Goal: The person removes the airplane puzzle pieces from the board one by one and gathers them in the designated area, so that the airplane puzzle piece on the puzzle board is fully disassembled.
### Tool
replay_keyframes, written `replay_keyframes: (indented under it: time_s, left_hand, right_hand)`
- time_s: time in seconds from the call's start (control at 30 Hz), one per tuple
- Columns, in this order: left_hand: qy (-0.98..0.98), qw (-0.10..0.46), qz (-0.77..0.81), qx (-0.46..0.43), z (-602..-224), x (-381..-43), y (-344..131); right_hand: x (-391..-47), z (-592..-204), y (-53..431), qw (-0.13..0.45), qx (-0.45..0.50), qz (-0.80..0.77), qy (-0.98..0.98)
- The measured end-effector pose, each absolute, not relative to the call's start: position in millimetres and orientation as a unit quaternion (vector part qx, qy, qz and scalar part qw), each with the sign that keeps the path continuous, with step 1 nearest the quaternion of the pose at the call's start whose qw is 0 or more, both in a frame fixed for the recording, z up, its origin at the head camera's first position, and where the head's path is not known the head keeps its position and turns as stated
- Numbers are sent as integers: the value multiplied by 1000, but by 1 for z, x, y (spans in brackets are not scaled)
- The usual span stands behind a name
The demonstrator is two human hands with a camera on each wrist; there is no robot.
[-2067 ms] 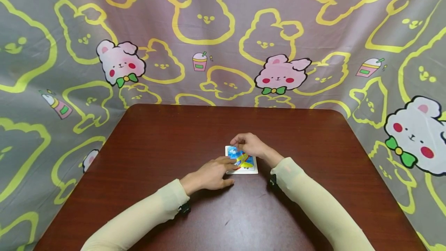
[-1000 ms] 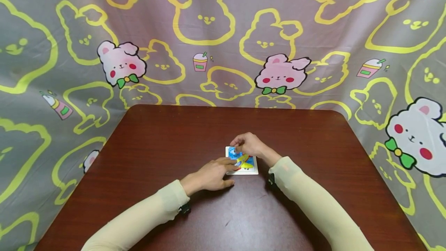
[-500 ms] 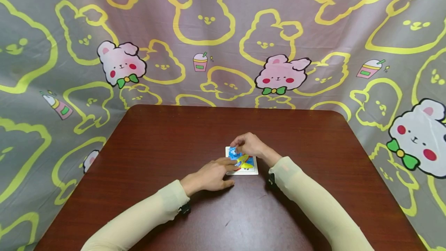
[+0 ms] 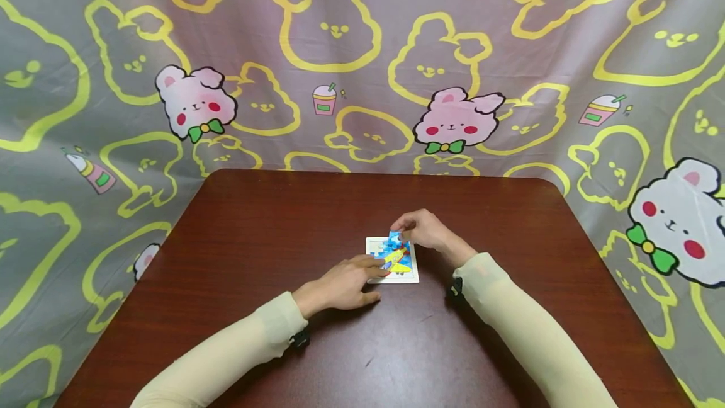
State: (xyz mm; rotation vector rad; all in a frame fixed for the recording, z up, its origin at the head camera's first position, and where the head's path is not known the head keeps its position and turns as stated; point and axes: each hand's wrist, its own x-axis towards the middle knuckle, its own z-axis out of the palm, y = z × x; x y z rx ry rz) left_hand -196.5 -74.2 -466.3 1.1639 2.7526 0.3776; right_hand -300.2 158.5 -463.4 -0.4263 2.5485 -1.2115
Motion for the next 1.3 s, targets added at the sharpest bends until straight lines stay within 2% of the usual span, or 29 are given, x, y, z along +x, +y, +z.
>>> replay_keyframes:
  time_s: [0.7, 1.0, 1.3]
  left_hand:
    - [916, 72, 124, 375, -466, -197, -74]
    - [917, 75, 122, 372, -467, -196, -75]
    - [915, 74, 126, 375, -467, -197, -73]
  right_hand:
    - [-308, -467, 211, 146, -107, -449, 875]
    - [-307, -471, 220, 161, -98, -424, 886]
    - [-309, -475, 221, 154, -111, -411, 892]
